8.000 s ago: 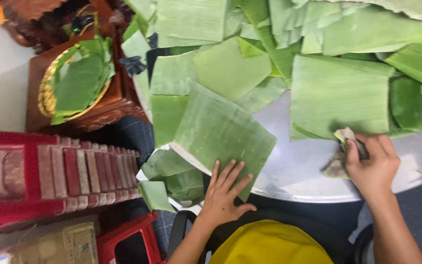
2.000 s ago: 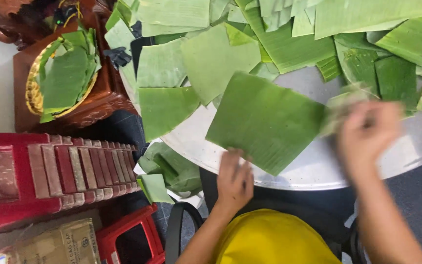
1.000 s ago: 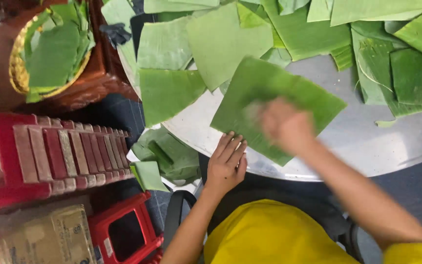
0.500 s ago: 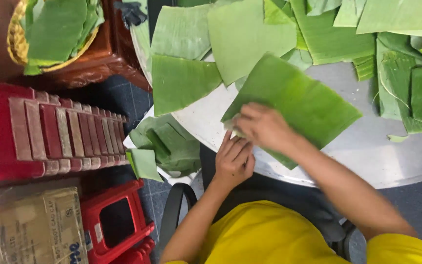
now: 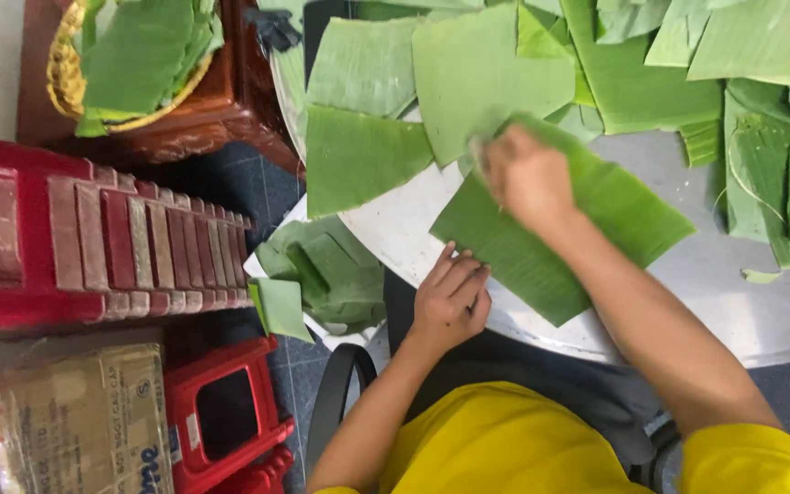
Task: Wiping and cleaning individual banana leaves with a cloth at a food production table
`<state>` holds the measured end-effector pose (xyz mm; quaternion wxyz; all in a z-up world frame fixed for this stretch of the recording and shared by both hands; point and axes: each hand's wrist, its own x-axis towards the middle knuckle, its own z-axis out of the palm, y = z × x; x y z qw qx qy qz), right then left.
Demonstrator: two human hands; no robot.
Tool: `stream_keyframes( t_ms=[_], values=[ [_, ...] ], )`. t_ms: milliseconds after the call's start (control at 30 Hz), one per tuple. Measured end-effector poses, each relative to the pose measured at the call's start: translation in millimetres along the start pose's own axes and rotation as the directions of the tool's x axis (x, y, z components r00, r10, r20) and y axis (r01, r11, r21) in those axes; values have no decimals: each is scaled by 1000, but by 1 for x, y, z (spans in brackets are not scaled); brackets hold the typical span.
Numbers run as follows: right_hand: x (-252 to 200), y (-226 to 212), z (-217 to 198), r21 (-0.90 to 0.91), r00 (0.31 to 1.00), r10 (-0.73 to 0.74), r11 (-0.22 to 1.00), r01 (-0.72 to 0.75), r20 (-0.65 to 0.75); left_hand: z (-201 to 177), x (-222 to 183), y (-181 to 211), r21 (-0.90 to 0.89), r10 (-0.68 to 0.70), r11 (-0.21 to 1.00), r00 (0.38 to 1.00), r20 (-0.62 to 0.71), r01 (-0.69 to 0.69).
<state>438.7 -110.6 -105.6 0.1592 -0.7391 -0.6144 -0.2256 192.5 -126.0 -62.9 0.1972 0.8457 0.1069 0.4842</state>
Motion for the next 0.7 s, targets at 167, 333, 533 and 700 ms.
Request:
stream_keyframes(
  t_ms=[167, 333, 533, 700],
  values=[
    [-27, -44, -27, 370, 990, -75, 929, 25, 123, 2, -3, 2, -25, -11, 1000, 1000, 11, 12],
    [-32, 89, 28, -109, 968, 245, 965, -238, 54, 1, 0, 7, 11, 4, 1000, 1000, -3, -4],
    [-66, -59, -100, 217, 974, -136, 972, 95, 181, 5, -7, 1, 5, -28, 1000, 999, 22, 28],
    [-124, 76, -73, -273, 922, 314, 929, -249, 228, 7, -4, 5, 29, -28, 999, 999, 21, 27]
  ],
)
